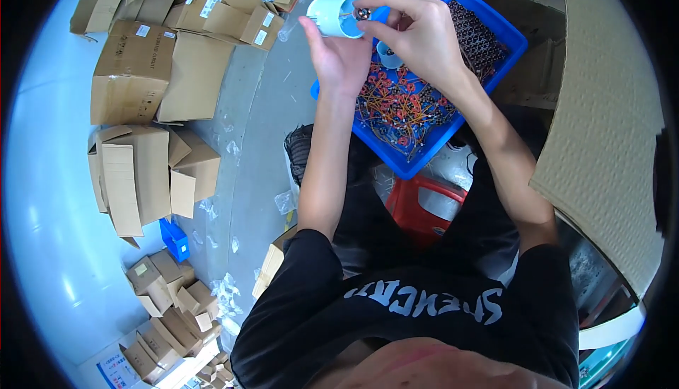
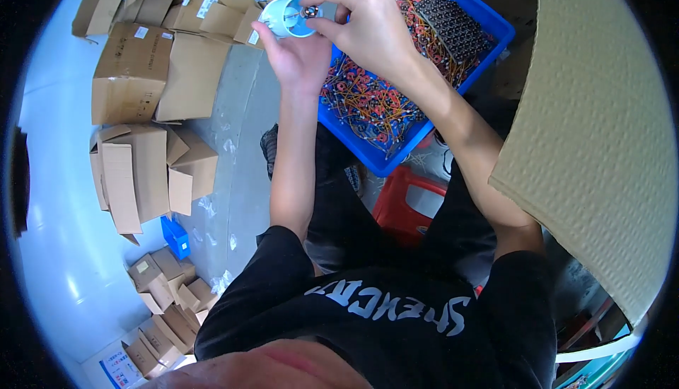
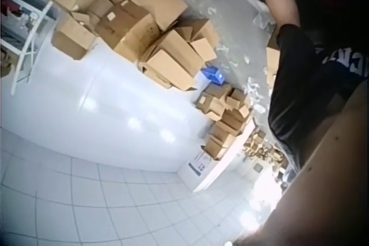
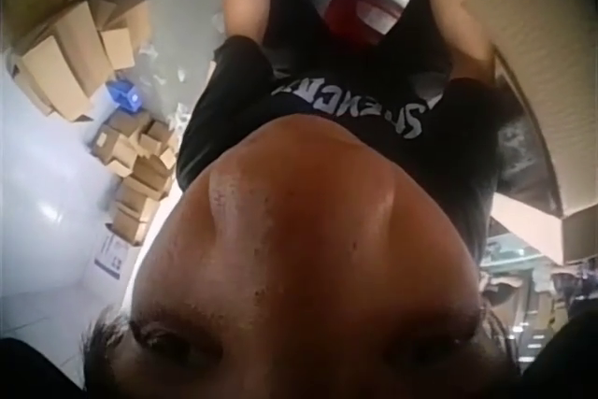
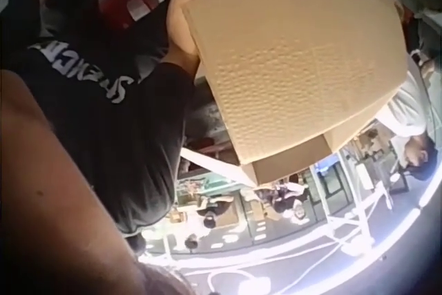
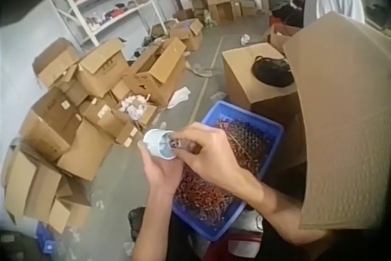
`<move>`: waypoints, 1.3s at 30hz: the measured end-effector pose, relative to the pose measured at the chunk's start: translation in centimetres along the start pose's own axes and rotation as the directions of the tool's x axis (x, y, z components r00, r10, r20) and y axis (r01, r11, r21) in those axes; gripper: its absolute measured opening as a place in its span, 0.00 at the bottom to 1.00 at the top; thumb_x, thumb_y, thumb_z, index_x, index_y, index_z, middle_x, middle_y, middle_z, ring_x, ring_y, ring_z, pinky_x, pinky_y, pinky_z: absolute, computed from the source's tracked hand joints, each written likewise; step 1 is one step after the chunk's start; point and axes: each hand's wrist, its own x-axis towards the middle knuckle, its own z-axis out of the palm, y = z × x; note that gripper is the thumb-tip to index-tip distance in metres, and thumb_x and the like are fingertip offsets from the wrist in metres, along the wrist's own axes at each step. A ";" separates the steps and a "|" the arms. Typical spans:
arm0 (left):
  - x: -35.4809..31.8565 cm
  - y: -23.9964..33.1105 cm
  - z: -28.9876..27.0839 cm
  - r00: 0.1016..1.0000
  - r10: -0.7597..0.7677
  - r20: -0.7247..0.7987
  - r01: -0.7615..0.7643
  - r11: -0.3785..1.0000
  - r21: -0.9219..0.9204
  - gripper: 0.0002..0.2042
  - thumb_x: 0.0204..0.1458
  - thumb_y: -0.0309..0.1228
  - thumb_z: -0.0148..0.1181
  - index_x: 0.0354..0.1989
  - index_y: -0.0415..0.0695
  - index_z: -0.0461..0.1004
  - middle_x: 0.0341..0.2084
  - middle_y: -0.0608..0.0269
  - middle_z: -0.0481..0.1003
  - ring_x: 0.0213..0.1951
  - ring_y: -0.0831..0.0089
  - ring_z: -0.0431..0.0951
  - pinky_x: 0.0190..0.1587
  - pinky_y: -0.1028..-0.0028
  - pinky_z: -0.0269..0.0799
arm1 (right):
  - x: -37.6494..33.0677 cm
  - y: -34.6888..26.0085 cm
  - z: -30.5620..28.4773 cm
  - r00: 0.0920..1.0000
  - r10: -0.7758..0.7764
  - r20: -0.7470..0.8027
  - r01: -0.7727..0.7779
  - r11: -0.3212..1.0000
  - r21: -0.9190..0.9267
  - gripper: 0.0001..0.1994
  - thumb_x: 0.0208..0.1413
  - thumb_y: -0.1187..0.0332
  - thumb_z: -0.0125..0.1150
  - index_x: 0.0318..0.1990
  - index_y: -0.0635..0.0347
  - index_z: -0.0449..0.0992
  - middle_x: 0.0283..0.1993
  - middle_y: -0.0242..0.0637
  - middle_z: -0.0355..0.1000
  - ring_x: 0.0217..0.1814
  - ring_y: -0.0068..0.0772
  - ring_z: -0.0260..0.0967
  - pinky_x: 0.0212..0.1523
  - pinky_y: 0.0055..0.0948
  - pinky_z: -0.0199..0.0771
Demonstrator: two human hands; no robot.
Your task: Assembling small plastic components from a bin and placing them into a large cardboard box.
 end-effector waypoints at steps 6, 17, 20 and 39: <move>-0.9 0.2 1.3 0.997 -0.074 -0.017 0.073 0.996 -0.049 0.30 0.61 0.53 0.26 0.60 0.42 0.58 0.50 0.60 0.68 0.50 0.68 0.67 0.56 0.64 0.60 | 0.0 -0.3 1.3 1.000 -0.011 -0.022 0.011 1.000 -0.021 0.11 0.38 0.75 0.67 0.34 0.59 0.79 0.31 0.40 0.74 0.23 0.32 0.71 0.26 0.26 0.73; 0.5 0.1 -3.9 0.991 -0.124 -0.043 0.127 0.990 0.057 0.24 0.62 0.41 0.30 0.55 0.38 0.64 0.43 0.60 0.73 0.45 0.70 0.73 0.47 0.69 0.70 | -0.5 0.1 2.1 0.996 0.033 0.088 -0.016 0.980 -0.196 0.09 0.36 0.74 0.66 0.31 0.58 0.81 0.29 0.45 0.75 0.31 0.43 0.75 0.33 0.33 0.75; 0.5 -0.2 -4.2 0.989 -0.141 -0.039 0.143 0.987 0.066 0.22 0.61 0.40 0.31 0.52 0.38 0.66 0.44 0.59 0.73 0.46 0.70 0.74 0.47 0.70 0.71 | -0.4 0.5 1.8 0.996 -0.004 0.084 0.021 0.979 -0.205 0.08 0.37 0.74 0.65 0.30 0.58 0.81 0.28 0.45 0.75 0.30 0.43 0.75 0.33 0.33 0.75; 0.0 0.8 -3.5 0.971 -0.211 -0.111 0.226 0.963 0.148 0.23 0.57 0.42 0.30 0.40 0.40 0.71 0.33 0.55 0.75 0.32 0.65 0.73 0.29 0.64 0.67 | -1.1 2.2 2.8 0.972 -0.133 0.195 0.166 0.973 -0.160 0.05 0.42 0.75 0.64 0.30 0.61 0.80 0.27 0.41 0.76 0.27 0.36 0.76 0.31 0.27 0.76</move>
